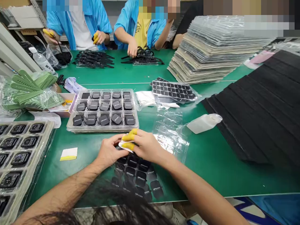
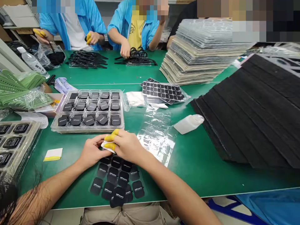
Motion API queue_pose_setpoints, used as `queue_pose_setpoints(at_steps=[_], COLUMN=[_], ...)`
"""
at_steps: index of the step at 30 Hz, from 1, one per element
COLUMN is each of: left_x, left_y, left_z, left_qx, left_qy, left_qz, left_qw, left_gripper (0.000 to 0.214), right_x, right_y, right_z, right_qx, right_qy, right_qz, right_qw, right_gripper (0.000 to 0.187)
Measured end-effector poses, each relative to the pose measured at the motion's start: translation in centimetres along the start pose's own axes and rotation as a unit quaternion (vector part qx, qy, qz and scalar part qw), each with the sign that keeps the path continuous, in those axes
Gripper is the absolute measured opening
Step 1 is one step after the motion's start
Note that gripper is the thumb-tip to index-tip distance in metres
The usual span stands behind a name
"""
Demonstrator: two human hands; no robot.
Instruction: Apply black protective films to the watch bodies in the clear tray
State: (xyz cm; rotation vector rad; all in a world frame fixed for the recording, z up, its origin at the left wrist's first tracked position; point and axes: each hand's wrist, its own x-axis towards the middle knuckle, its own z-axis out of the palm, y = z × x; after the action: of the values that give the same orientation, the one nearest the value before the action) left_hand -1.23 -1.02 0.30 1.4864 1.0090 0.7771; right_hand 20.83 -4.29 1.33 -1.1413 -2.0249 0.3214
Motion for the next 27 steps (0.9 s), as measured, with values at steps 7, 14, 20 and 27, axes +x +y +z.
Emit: queue_pose_setpoints(at_steps=[7, 14, 20, 27], left_x=[-0.3, -0.5, -0.6, -0.5], left_y=[-0.3, 0.0, 0.1, 0.2], left_z=[0.0, 0.2, 0.4, 0.5], left_qx=[0.053, 0.055, 0.04, 0.012], left_qy=[-0.001, 0.004, 0.011, 0.012], left_qz=[0.025, 0.018, 0.0, 0.0], left_qw=[0.998, 0.998, 0.999, 1.0], left_gripper=[0.052, 0.055, 0.056, 0.054], right_x=[-0.1, -0.6, -0.4, -0.5], right_y=[-0.5, -0.5, -0.3, -0.5], right_z=[1.3, 1.2, 1.7, 2.3], right_qx=[0.001, 0.015, -0.003, -0.038], right_qy=[0.038, 0.049, 0.065, 0.064], right_qz=[-0.037, -0.008, -0.016, 0.007], right_qw=[0.999, 0.999, 0.998, 0.997], right_gripper=[0.012, 0.007, 0.008, 0.014])
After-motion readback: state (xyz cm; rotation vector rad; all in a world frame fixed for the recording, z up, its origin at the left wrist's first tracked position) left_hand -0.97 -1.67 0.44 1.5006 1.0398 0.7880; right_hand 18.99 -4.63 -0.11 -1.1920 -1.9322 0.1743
